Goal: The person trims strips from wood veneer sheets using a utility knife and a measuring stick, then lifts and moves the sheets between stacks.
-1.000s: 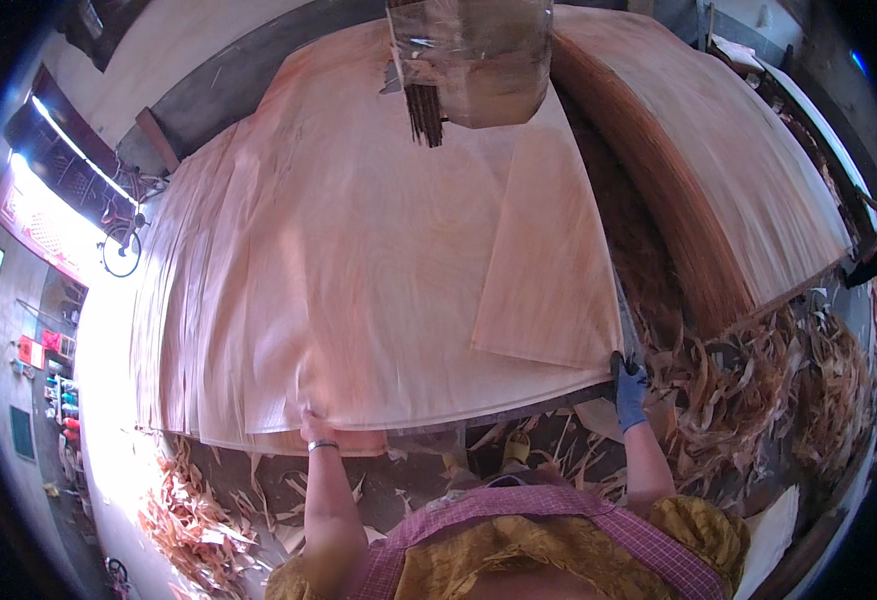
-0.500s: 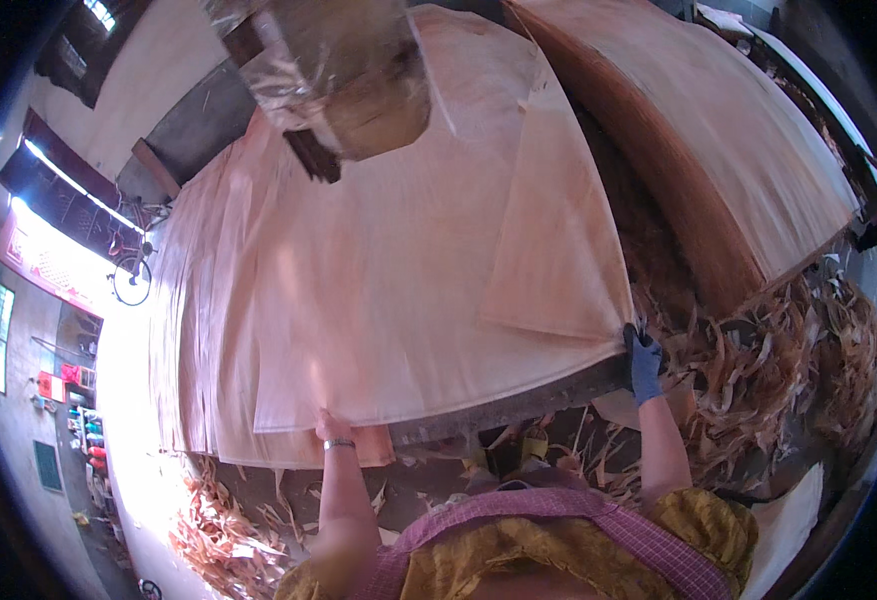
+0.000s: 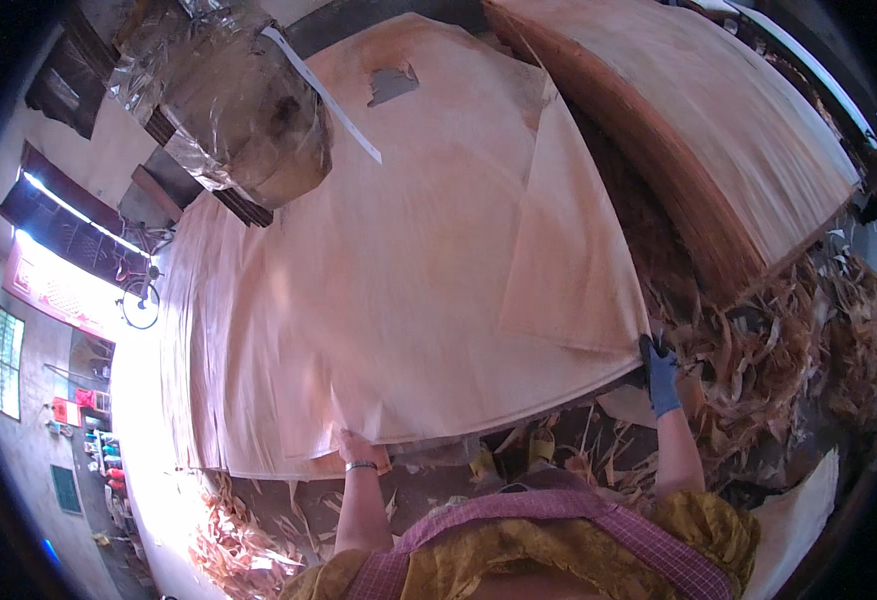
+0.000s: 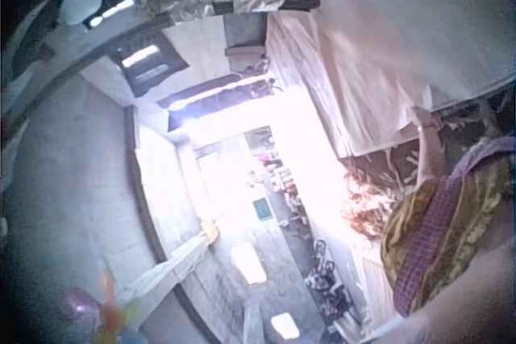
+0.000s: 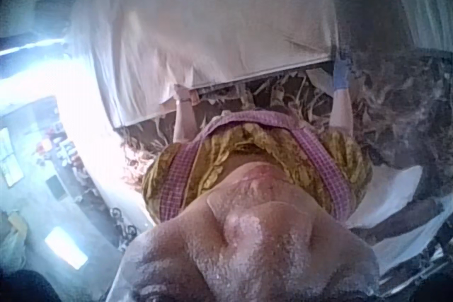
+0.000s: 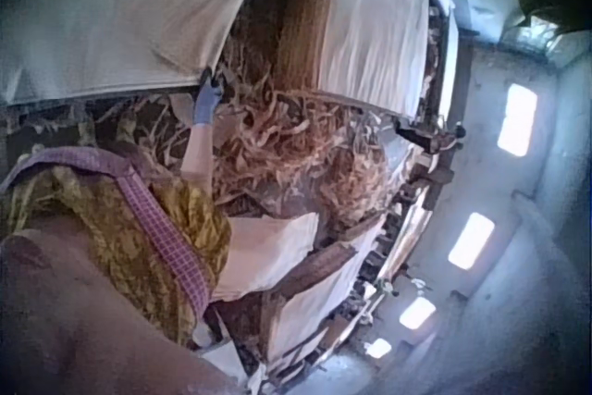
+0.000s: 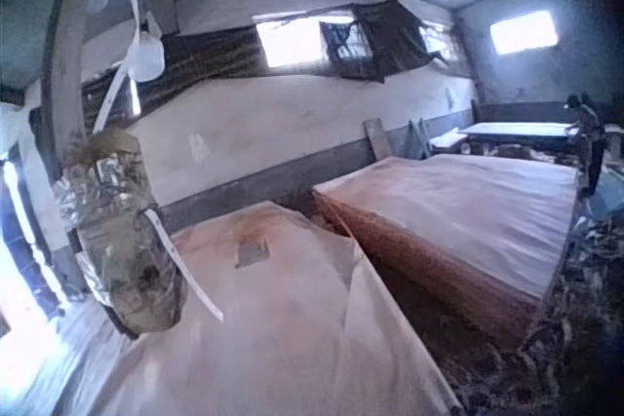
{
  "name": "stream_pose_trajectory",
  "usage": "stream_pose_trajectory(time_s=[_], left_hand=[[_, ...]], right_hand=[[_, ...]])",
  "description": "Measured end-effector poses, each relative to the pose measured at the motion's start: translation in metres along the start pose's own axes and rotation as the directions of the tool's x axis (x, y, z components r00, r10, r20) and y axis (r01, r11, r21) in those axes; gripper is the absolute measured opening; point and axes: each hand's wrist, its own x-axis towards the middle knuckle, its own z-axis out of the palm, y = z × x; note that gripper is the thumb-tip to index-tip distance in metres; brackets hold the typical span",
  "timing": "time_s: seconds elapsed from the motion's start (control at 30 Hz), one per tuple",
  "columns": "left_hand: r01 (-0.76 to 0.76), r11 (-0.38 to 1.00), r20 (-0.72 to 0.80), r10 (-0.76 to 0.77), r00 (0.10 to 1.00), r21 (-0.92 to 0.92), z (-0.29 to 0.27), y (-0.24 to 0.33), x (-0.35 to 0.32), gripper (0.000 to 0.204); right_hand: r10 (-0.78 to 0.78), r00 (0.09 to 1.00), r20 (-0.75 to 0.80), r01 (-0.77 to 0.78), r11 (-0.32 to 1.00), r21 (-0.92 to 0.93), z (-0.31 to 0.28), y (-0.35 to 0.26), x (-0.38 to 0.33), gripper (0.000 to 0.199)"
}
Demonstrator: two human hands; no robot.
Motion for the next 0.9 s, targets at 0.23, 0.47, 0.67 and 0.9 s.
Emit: stream_pose_trajectory(time_s=[0.23,0.47,0.67,0.9], left_hand=[[0.03,0.951,-0.119,0.007,0.993,0.309,0.009,0.017,-0.021,0.034],[0.243,0.966,-0.165,-0.254,0.953,-0.083,0.004,0.001,-0.036,0.031],[0.309,0.929,0.064,-0.302,0.951,-0.206,-0.018,-0.025,-0.018,0.039],[0.293,0.914,0.064,-0.287,0.956,-0.279,-0.006,-0.035,-0.025,0.017]], right_hand=[[-0.042,0.998,0.05,0.046,0.996,-0.082,-0.014,0.012,0.022,0.024],[0.107,0.994,0.014,-0.107,0.994,-0.009,-0.062,0.019,0.0,0.031],[0.256,0.965,0.064,-0.234,0.943,-0.237,-0.121,0.063,-0.021,0.03],[0.186,0.982,-0.035,-0.161,0.723,-0.672,-0.164,0.138,-0.038,0.047]])
